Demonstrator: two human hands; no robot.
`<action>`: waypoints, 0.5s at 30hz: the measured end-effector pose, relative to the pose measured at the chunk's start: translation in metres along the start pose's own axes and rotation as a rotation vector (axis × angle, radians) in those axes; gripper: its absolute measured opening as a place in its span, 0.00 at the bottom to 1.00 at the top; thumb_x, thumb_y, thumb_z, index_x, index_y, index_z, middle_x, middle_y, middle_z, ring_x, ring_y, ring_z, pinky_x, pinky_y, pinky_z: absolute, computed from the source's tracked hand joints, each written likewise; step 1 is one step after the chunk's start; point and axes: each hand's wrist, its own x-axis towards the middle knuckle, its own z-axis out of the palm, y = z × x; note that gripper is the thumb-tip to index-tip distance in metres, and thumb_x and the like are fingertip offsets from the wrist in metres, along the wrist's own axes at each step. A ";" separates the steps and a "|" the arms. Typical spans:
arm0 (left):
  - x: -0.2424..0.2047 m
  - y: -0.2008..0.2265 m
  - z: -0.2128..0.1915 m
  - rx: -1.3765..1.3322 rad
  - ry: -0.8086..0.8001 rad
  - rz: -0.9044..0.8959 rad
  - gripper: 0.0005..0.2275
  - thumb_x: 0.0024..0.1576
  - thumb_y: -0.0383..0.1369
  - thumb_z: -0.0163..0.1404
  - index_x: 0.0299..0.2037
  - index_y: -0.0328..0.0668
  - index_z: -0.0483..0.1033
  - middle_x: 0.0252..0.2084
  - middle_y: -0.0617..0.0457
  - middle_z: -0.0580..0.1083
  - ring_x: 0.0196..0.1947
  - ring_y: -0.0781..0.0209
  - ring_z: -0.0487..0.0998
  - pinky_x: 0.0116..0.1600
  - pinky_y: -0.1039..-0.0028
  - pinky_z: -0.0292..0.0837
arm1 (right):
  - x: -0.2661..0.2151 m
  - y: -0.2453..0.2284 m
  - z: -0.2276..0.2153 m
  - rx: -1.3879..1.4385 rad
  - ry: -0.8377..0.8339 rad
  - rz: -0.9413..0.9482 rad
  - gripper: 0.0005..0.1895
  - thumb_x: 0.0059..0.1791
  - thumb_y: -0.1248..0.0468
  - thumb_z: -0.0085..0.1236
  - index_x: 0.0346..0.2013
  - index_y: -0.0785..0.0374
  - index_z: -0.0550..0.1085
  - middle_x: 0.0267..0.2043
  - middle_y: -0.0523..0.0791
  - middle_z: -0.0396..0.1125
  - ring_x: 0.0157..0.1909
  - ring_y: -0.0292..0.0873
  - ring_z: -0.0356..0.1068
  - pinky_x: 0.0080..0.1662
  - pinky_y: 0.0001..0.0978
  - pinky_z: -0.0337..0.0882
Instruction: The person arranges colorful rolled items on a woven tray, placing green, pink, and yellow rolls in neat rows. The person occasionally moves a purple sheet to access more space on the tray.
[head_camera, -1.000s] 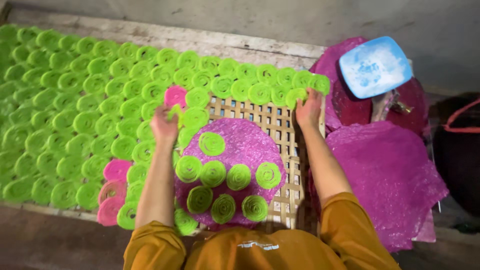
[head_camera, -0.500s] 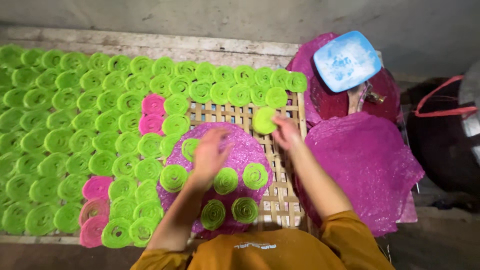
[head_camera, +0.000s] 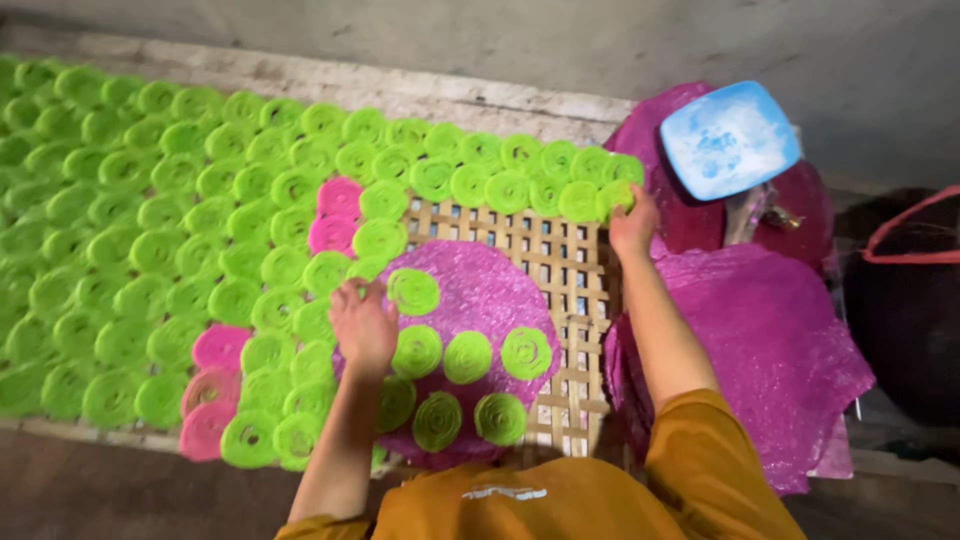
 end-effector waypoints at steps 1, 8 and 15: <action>-0.002 -0.001 0.004 -0.002 0.011 0.010 0.18 0.51 0.39 0.59 0.51 0.47 0.78 0.56 0.45 0.70 0.57 0.44 0.67 0.57 0.54 0.63 | -0.004 -0.010 -0.003 -0.073 0.018 -0.030 0.26 0.42 0.73 0.62 0.55 0.70 0.72 0.51 0.61 0.69 0.53 0.65 0.67 0.55 0.55 0.66; 0.003 0.017 0.018 -0.299 0.046 0.078 0.12 0.52 0.29 0.55 0.46 0.41 0.75 0.43 0.42 0.76 0.47 0.42 0.76 0.54 0.55 0.72 | -0.075 -0.124 -0.010 0.465 -0.358 0.158 0.16 0.55 0.67 0.59 0.57 0.65 0.73 0.49 0.51 0.73 0.50 0.49 0.73 0.55 0.44 0.74; -0.030 0.074 -0.021 -0.779 -0.108 0.149 0.16 0.54 0.33 0.59 0.50 0.39 0.72 0.48 0.40 0.75 0.48 0.42 0.78 0.51 0.59 0.75 | -0.151 -0.204 0.025 0.872 -1.070 0.960 0.22 0.62 0.52 0.51 0.59 0.67 0.76 0.47 0.57 0.72 0.27 0.48 0.57 0.28 0.32 0.52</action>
